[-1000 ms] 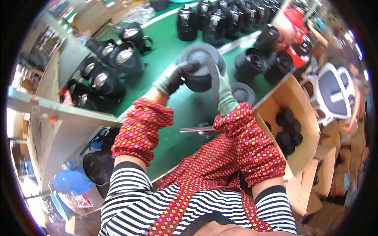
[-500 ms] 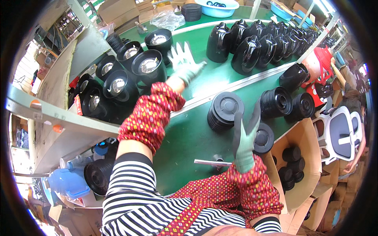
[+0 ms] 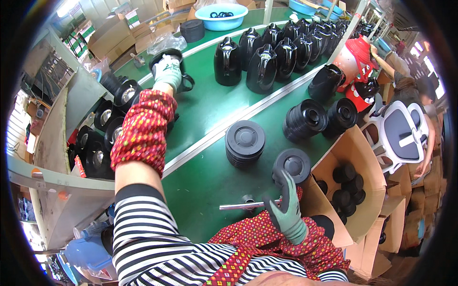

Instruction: The person repeatedly picks up black kettle bodies and circular lids from a green workbench and a cardboard box, then presses the lids onto the kettle openings by hand. The person handles items one at a time, rotating each kettle to align the lid before seating it.

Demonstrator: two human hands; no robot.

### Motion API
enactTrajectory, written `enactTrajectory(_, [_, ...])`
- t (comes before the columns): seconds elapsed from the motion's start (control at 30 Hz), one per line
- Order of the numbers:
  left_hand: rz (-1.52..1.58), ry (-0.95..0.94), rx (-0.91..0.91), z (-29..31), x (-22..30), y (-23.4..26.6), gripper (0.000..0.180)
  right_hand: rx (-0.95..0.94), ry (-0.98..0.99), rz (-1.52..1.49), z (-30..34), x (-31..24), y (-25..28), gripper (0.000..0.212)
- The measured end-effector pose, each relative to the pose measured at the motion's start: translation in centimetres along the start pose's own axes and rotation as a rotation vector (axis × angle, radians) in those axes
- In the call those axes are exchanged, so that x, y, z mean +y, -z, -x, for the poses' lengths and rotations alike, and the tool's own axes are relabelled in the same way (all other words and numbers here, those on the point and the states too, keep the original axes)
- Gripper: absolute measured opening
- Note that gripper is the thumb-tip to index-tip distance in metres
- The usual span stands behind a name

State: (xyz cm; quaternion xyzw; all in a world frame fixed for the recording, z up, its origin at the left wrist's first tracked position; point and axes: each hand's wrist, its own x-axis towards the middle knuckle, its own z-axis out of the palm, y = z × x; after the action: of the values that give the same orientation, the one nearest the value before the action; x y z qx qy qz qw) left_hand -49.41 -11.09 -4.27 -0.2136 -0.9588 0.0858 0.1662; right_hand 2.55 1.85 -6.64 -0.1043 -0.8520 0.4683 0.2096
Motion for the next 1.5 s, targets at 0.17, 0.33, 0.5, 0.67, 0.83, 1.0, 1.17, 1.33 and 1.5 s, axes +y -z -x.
enactTrajectory(0.17, [0.395, -0.528, 0.447, 10.2, 3.9, 10.9, 0.054, 0.043, -0.105, -0.247, -5.6, -3.0, 2.3, 0.083])
enactTrajectory(0.33, [0.432, -0.952, 0.457, 23.5, 6.4, 22.6, 0.049, 0.104, -0.139, -0.502, -10.6, -4.9, 3.5, 0.087])
enactTrajectory(0.5, [0.467, -1.245, 0.382, 32.8, 8.8, 25.0, 0.035, -0.109, -0.354, -0.657, -4.1, -7.1, 6.0, 0.065])
enactTrajectory(0.67, [1.264, -0.869, 0.525, 37.3, 9.7, 23.5, 0.063, -0.032, -0.329, -0.722, 7.7, -4.5, 10.7, 0.063])
enactTrajectory(0.83, [1.818, -0.518, -0.783, 40.5, 9.7, 12.3, 0.050, -0.167, -0.270, -0.866, 13.8, -4.5, 15.4, 0.075])
enactTrajectory(1.0, [2.214, -0.604, -1.613, 45.4, 13.1, 8.5, 0.073, -0.346, -0.380, -0.899, 12.8, -7.3, 14.2, 0.096])
enactTrajectory(1.17, [2.097, -0.588, -1.416, 46.9, 12.5, 8.8, 0.066, -0.593, -0.372, -0.870, 8.8, -6.7, 11.1, 0.075])
enactTrajectory(1.33, [1.859, -0.734, -0.902, 45.9, 10.8, 9.6, 0.062, -0.428, -0.103, -0.347, 2.2, 0.9, 8.0, 0.064])
enactTrajectory(1.5, [2.012, -0.400, -0.921, 44.9, 8.8, 7.8, 0.061, -0.225, -0.119, 1.000, -4.5, 6.0, 4.8, 0.109])
